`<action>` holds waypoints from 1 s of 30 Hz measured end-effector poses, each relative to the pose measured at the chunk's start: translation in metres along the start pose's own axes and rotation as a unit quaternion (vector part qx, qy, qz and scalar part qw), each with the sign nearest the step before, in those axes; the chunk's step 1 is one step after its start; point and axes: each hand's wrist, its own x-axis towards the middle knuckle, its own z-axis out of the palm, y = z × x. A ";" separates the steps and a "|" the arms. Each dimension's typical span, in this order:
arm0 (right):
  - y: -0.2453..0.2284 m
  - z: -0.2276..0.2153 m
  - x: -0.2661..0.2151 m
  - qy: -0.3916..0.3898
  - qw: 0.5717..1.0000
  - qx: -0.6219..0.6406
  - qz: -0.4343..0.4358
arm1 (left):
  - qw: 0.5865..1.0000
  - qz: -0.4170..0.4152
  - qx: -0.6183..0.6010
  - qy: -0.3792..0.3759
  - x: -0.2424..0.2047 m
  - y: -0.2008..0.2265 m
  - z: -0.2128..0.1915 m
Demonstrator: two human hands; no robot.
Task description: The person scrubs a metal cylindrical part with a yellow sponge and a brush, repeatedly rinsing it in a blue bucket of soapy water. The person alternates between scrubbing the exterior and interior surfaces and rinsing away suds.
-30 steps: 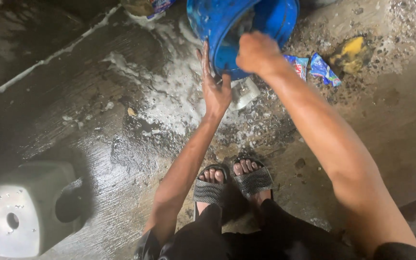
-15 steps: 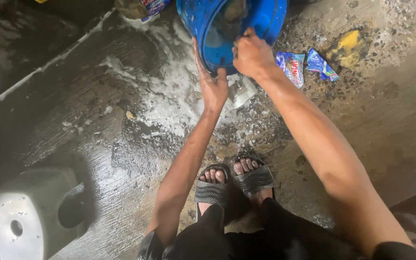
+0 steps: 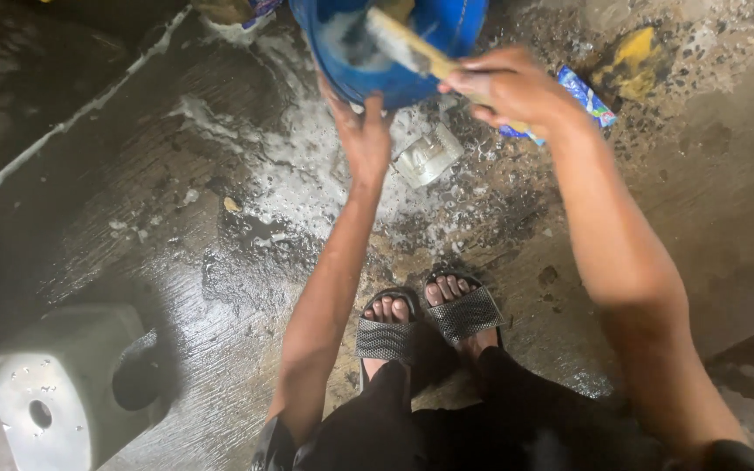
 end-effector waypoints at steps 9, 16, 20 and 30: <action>0.115 0.030 -0.097 0.208 0.973 -0.077 -0.062 | 0.979 -0.171 0.090 0.063 -0.038 0.026 0.026; 0.089 0.061 -0.046 0.199 0.950 -0.204 -0.128 | 0.952 -0.030 0.304 -0.007 -0.046 -0.061 0.048; 0.114 0.066 -0.039 0.238 0.934 -0.162 -0.213 | 0.953 -0.134 0.271 0.025 -0.043 -0.042 0.043; 0.131 0.080 -0.017 0.298 0.884 -0.292 -0.211 | 0.981 0.046 0.185 -0.031 -0.053 -0.091 0.019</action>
